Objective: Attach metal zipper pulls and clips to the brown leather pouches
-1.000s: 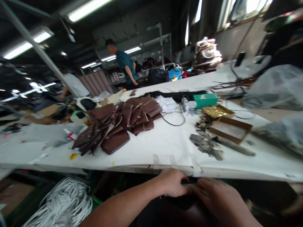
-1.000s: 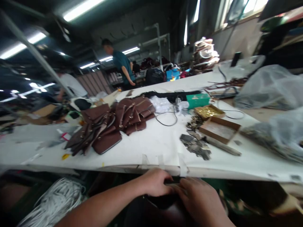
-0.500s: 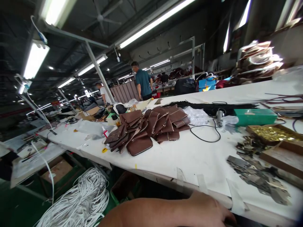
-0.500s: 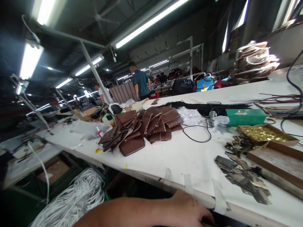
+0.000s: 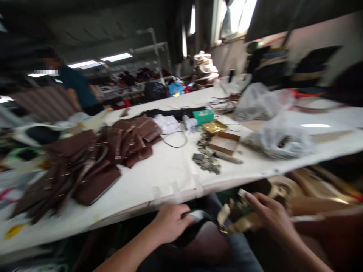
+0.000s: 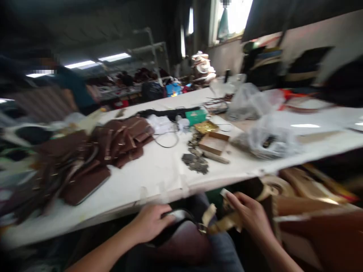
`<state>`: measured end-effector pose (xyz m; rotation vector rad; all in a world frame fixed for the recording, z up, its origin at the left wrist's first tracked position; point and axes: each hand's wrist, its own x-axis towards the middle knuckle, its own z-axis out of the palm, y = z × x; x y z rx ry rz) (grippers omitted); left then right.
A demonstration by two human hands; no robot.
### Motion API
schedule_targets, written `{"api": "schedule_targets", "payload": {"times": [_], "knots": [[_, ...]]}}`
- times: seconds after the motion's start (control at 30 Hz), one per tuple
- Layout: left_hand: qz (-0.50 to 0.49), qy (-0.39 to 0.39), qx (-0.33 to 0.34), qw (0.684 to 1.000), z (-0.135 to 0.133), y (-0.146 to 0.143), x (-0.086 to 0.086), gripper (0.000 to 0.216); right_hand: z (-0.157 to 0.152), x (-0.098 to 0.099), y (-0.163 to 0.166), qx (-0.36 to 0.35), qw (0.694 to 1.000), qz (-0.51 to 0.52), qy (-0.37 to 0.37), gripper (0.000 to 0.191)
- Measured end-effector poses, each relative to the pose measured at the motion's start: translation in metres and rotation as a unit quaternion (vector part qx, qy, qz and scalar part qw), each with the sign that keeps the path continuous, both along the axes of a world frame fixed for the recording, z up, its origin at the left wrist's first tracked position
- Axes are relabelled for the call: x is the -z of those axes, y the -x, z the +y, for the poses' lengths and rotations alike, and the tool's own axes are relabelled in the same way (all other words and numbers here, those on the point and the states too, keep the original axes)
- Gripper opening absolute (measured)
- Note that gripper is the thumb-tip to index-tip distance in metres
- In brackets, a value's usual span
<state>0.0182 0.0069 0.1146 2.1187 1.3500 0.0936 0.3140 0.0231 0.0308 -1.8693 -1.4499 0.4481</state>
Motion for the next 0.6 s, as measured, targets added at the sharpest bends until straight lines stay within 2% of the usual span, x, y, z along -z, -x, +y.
{"api": "schedule_targets", "payload": {"times": [0.07,0.17,0.27,0.4,0.5,0.6], "knots": [[-0.013,0.020,0.014,1.000,0.004,0.005,0.005,0.047,-0.020,0.007,-0.041,0.050,0.994,0.095,0.026,0.050],[-0.033,0.063,0.038,0.997,0.016,0.010,0.015,0.047,-0.020,0.023,-0.064,0.103,0.971,0.215,0.002,0.064],[-0.044,0.096,0.052,0.993,0.016,0.011,0.017,0.045,0.006,0.041,-0.059,0.126,0.962,0.242,-0.015,0.066],[-0.051,0.114,0.046,0.991,0.015,0.017,0.021,0.042,0.032,0.056,-0.048,0.121,0.952,0.279,-0.027,0.071],[-0.048,0.126,0.031,0.990,0.022,0.026,0.025,0.044,0.035,0.062,-0.047,0.118,0.949,0.293,-0.008,0.073],[-0.051,0.156,0.029,0.986,0.027,0.031,0.021,0.051,0.032,0.063,-0.052,0.118,0.948,0.293,0.028,0.072]]}}
